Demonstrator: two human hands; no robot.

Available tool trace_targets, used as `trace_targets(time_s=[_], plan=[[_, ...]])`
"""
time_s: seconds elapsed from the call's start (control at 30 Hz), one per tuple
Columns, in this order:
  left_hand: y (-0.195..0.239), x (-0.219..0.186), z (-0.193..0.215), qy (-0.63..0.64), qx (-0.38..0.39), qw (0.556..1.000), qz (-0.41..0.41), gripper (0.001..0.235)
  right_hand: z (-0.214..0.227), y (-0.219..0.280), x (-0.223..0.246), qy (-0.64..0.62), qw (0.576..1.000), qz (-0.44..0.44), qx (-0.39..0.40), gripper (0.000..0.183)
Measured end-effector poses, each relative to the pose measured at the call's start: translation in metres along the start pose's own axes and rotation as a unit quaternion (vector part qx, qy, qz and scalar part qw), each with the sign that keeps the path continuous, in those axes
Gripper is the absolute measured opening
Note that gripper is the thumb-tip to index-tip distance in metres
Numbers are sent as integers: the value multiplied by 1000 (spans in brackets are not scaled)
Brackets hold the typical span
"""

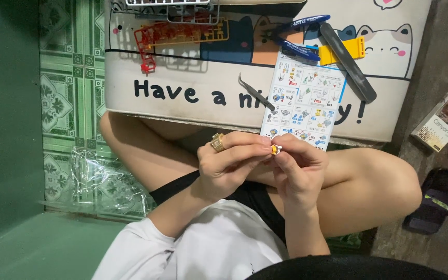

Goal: The person assembles a small plastic model kit by hand, snapping together red and yellow pieces, then using blue-handled pliers to remove a green part from a sprue and trim its edges. The workspace includes a patterned green floor, a white box with cat graphics, and an instruction sheet.

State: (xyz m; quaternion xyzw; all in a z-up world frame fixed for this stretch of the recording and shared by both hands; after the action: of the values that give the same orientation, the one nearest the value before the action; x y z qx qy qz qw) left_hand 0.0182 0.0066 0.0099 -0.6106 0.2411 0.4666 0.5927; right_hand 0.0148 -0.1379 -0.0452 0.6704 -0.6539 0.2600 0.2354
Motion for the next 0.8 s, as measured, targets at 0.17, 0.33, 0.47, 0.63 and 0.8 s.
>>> trace_targets(time_s=[0.17,0.33,0.47,0.63,0.8], plan=[[-2,-2,4,3,9,1000,-15,8,0,1,2,38,999,8,20,20],[-1,-3,5,-18,3,1000,-19,9,5,0,2,62,997,20,41,18],[-3,-4,6,-18,-2,1000,-15,8,0,1,2,55,998,15,28,19],[-4,-5,6,-27,-1,999,-16,8,-1,1,2,53,998,20,27,20],[-4,-4,6,-31,-7,999,-16,9,-6,-1,3,75,996,30,28,18]])
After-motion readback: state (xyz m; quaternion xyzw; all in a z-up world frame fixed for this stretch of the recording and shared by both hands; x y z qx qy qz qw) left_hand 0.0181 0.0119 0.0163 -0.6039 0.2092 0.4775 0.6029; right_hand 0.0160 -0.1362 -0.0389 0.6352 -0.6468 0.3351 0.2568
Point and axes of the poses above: each hand's wrist, its own y-axis away from the middle knuckle, its own z-axis out of the back of the hand, x = y × z, the point moved 2 cm from there along -y, towards the middle knuckle, and after that the axes turned 12 degrees about -y, right-handed, at the moved point
